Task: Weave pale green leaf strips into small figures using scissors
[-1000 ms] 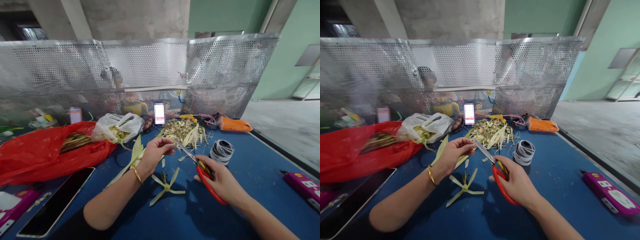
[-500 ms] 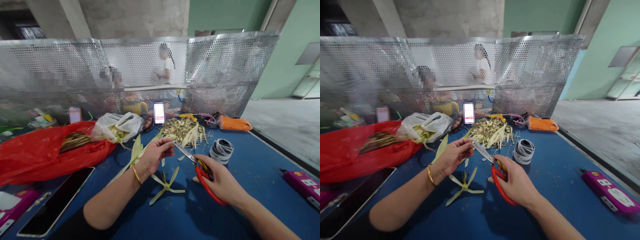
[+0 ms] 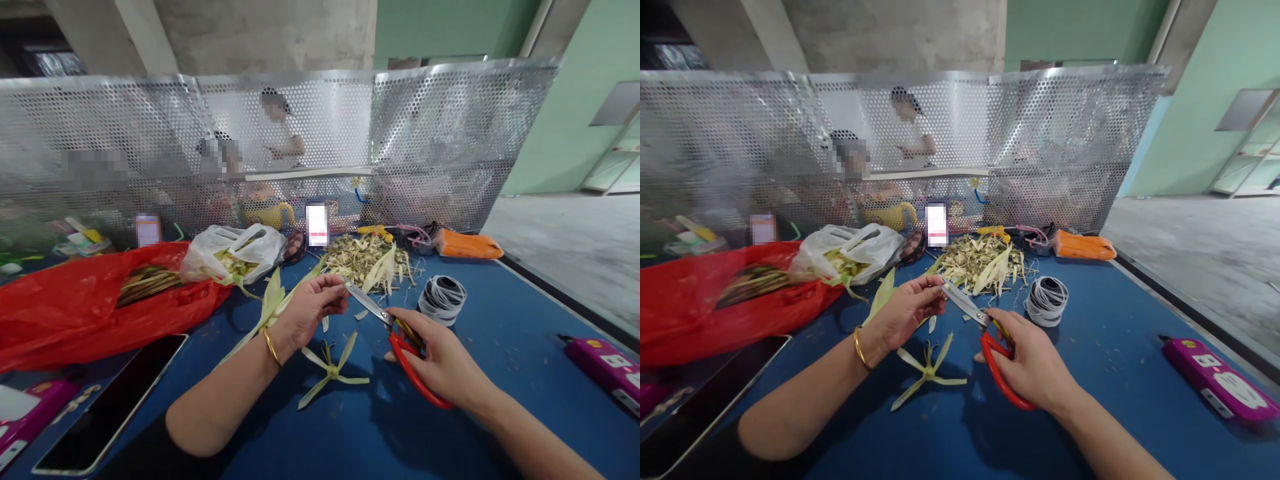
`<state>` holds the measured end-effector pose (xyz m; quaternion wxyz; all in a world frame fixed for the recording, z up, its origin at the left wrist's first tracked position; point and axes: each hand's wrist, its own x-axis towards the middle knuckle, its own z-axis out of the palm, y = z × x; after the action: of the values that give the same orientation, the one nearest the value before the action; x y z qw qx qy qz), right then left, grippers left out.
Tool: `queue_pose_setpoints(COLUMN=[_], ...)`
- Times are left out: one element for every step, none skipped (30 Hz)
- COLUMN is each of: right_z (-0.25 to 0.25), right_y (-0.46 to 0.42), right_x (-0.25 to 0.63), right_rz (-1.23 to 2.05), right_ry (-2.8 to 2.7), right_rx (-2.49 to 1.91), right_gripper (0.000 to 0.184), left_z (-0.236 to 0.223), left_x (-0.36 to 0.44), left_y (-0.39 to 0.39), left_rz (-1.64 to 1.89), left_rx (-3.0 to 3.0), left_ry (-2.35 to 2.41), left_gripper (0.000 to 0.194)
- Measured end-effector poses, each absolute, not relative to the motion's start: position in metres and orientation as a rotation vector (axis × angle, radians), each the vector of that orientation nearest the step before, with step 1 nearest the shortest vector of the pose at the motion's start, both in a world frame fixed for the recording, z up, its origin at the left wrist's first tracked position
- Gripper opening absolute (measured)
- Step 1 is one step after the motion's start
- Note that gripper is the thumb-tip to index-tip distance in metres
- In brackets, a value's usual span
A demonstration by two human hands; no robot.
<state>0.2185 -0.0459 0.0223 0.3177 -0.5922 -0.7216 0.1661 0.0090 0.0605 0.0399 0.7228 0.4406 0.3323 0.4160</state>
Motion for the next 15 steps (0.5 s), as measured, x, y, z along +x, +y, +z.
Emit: queue_pose_setpoints(right_z=[0.0226, 0.0227, 0.0227, 0.0227, 0.0226, 0.0226, 0.0227, 0.0230, 0.0232, 0.0235, 0.0237, 0.0238, 0.0237, 0.0235, 0.0232], right_y=[-0.0461, -0.0463, -0.0466, -0.0469, -0.0473, -0.0476, -0.0478, -0.0481, -0.0483, -0.0485, -0.0487, -0.0489, -0.0490, -0.0492, -0.0492], right_x=[0.2183, 0.2181, 0.2179, 0.2176, 0.2174, 0.2171, 0.2167, 0.2164, 0.2161, 0.2159, 0.2157, 0.2156, 0.2157, 0.2159, 0.2163], right_rz=[0.446, 0.458, 0.473, 0.489, 0.511, 0.539, 0.574, 0.612, 0.649, 0.681, 0.699, 0.700, 0.689, 0.673, 0.661], right_ry=[-1.899, -1.898, -1.895, -1.890, -1.882, -1.872, -1.862, -1.856, -1.849, -1.845, -1.849, -1.857, -1.867, -1.873, -1.876], right_rx=[-1.553, -1.546, -1.535, -1.523, -1.508, -1.492, -1.473, -1.453, -1.434, -1.419, -1.411, -1.412, -1.420, -1.429, -1.438], right_gripper=[0.052, 0.051, 0.051, 0.050, 0.049, 0.048, 0.048, 0.048, 0.047, 0.047, 0.046, 0.045, 0.044, 0.043, 0.042], left_z=[0.0397, 0.0396, 0.0396, 0.0396, 0.0396, 0.0397, 0.0397, 0.0397, 0.0396, 0.0395, 0.0395, 0.0396, 0.0398, 0.0401, 0.0404], left_x=[0.0090, 0.0089, 0.0088, 0.0086, 0.0085, 0.0082, 0.0080, 0.0078, 0.0075, 0.0074, 0.0073, 0.0073, 0.0074, 0.0075, 0.0077], left_y=[0.0607, 0.0609, 0.0610, 0.0612, 0.0614, 0.0617, 0.0620, 0.0623, 0.0626, 0.0629, 0.0632, 0.0633, 0.0634, 0.0633, 0.0632], left_rz=[0.915, 0.912, 0.911, 0.910, 0.909, 0.907, 0.907, 0.905, 0.904, 0.904, 0.903, 0.903, 0.903, 0.900, 0.897], left_rx=[0.972, 0.973, 0.976, 0.981, 0.985, 0.989, 0.992, 0.994, 0.995, 0.995, 0.994, 0.992, 0.990, 0.987, 0.984], left_ry=[0.737, 0.742, 0.748, 0.753, 0.758, 0.762, 0.765, 0.768, 0.771, 0.775, 0.779, 0.783, 0.784, 0.785, 0.785], left_gripper=[0.034, 0.033, 0.032, 0.031, 0.030, 0.029, 0.028, 0.028, 0.027, 0.026, 0.026, 0.025, 0.025, 0.024, 0.024])
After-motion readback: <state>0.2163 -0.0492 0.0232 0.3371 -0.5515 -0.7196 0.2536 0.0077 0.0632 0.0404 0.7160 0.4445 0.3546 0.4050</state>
